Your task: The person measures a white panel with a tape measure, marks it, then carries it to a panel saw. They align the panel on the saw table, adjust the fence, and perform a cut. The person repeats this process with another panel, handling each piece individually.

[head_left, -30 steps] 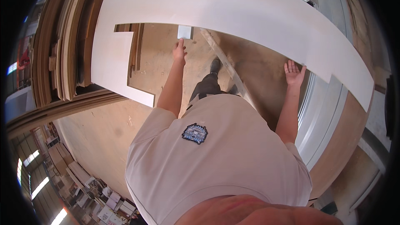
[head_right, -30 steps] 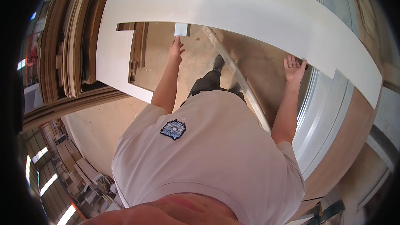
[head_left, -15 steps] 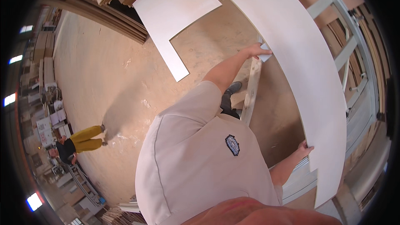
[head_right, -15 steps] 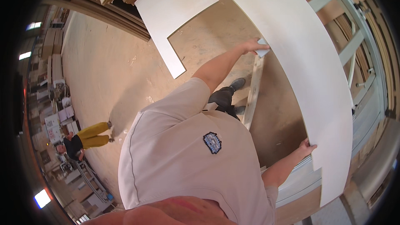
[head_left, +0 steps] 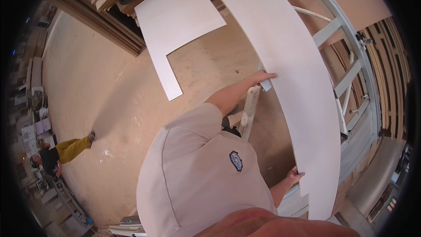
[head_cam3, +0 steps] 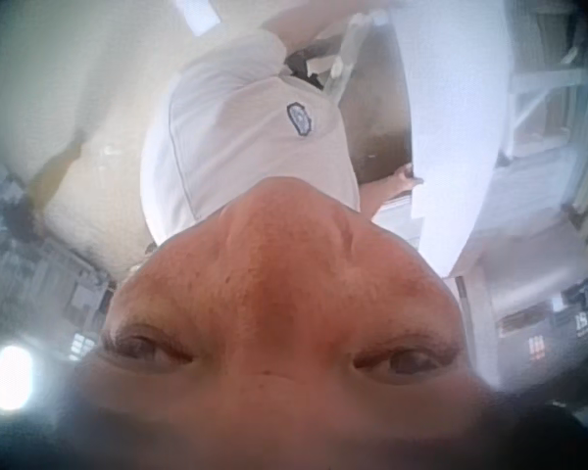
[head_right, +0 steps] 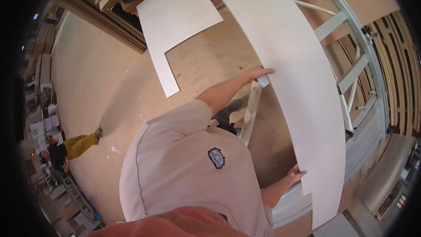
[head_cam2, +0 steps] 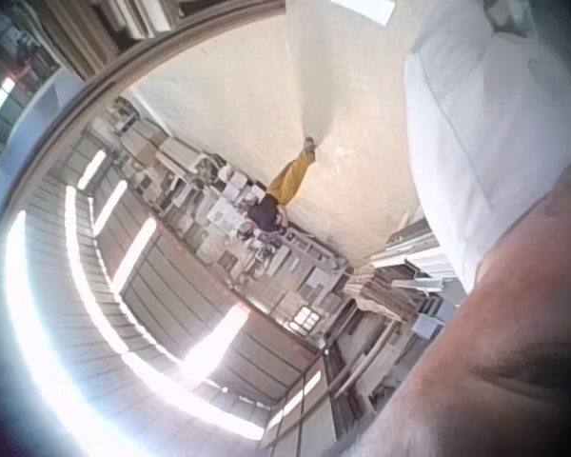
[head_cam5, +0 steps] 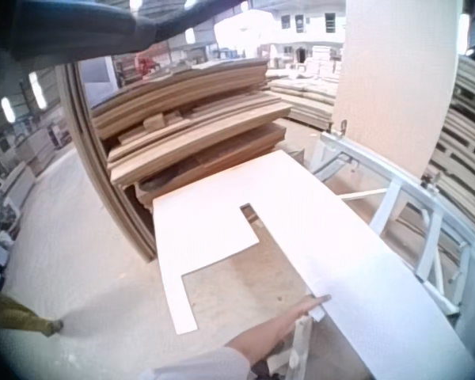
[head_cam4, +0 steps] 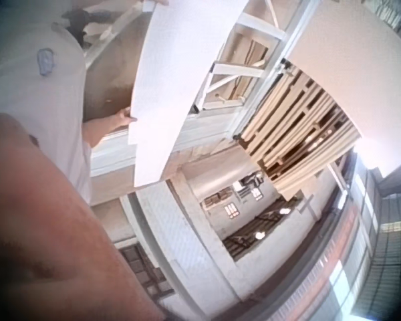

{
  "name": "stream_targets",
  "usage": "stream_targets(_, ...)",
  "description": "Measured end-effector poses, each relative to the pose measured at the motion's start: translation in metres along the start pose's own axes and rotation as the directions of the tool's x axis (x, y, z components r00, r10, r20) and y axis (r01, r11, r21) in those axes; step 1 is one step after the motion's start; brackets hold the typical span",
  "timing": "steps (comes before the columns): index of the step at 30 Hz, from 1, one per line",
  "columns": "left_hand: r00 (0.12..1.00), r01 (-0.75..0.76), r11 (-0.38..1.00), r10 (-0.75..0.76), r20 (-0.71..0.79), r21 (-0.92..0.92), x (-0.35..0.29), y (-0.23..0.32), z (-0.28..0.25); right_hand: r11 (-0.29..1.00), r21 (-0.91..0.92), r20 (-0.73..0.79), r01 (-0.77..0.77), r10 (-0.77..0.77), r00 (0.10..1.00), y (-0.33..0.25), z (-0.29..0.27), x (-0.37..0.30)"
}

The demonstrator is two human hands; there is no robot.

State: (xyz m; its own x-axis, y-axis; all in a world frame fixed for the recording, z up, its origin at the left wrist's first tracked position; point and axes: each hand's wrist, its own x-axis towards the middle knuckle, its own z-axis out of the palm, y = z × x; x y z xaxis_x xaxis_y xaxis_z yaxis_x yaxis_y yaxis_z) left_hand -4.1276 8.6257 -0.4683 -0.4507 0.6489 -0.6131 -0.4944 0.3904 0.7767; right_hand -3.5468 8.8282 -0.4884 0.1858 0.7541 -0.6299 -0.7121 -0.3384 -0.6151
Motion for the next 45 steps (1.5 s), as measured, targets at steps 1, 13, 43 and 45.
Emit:
stream_targets(1,1.000,0.009,1.000,-0.010,0.021,0.026,0.001,0.000,0.000,0.996,-0.034,-0.057,0.084,-0.086,0.995,0.004,-0.003,-0.003)
stream_targets(13,0.996,-0.057,0.998,0.054,-0.070,-0.039,0.024,-0.031,0.015,1.000,0.018,0.007,-0.014,0.014,1.000,0.007,-0.020,-0.016)
stream_targets(43,0.939,-0.011,0.991,-0.036,-0.343,-0.134,0.020,-0.009,0.034,0.966,0.036,0.016,-0.255,0.255,0.967,0.019,-0.019,-0.022)
stream_targets(45,0.955,-0.023,0.993,-0.012,-0.298,-0.114,0.023,-0.014,0.033,0.978,-0.018,-0.074,-0.206,0.204,0.976,0.016,-0.014,-0.015)
